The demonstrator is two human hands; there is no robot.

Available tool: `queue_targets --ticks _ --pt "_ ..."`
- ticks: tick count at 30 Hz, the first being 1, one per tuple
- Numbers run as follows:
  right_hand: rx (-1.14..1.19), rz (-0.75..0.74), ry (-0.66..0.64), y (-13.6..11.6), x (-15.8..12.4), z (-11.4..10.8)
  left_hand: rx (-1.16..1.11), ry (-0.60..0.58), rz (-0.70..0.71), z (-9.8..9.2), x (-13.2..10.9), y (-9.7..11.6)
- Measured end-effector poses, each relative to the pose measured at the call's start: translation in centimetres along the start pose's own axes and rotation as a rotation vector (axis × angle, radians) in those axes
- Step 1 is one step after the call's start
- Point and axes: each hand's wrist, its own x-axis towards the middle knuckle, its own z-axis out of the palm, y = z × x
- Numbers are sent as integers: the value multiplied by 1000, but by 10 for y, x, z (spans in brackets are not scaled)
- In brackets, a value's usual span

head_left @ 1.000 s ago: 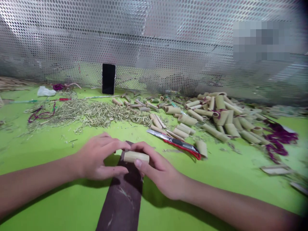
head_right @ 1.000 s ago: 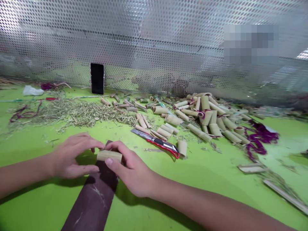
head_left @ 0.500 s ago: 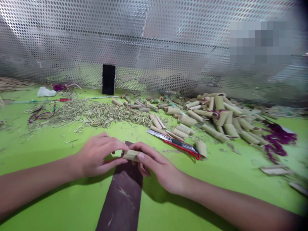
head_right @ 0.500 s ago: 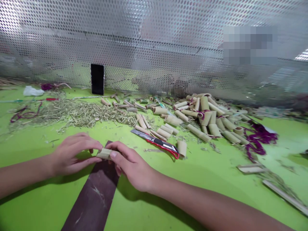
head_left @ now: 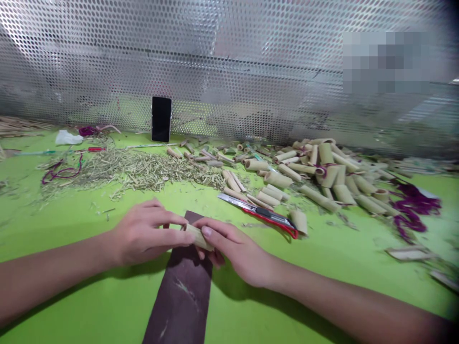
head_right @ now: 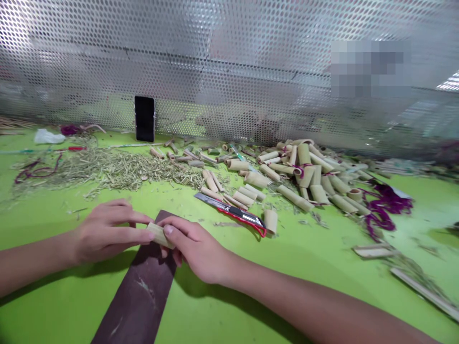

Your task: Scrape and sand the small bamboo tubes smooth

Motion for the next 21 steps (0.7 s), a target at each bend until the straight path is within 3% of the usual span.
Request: queue_targets --ticks 4,7,11,17,21 --pt "-153 -78 37 -5 -4 0 -92 -113 -187 -1 0 2" --pt "-531 -245 97 -7 -8 -2 -152 -359 -378 -2 4 3" --pt "-1008 -461 99 -5 -11 -9 -239 -593 -461 -3 10 3" --pt "-1129 -611 58 -3 -3 -13 -276 -674 -552 -4 13 4" --pt "-1239 -562 109 -3 -2 -12 -287 -692 -594 -4 15 4"
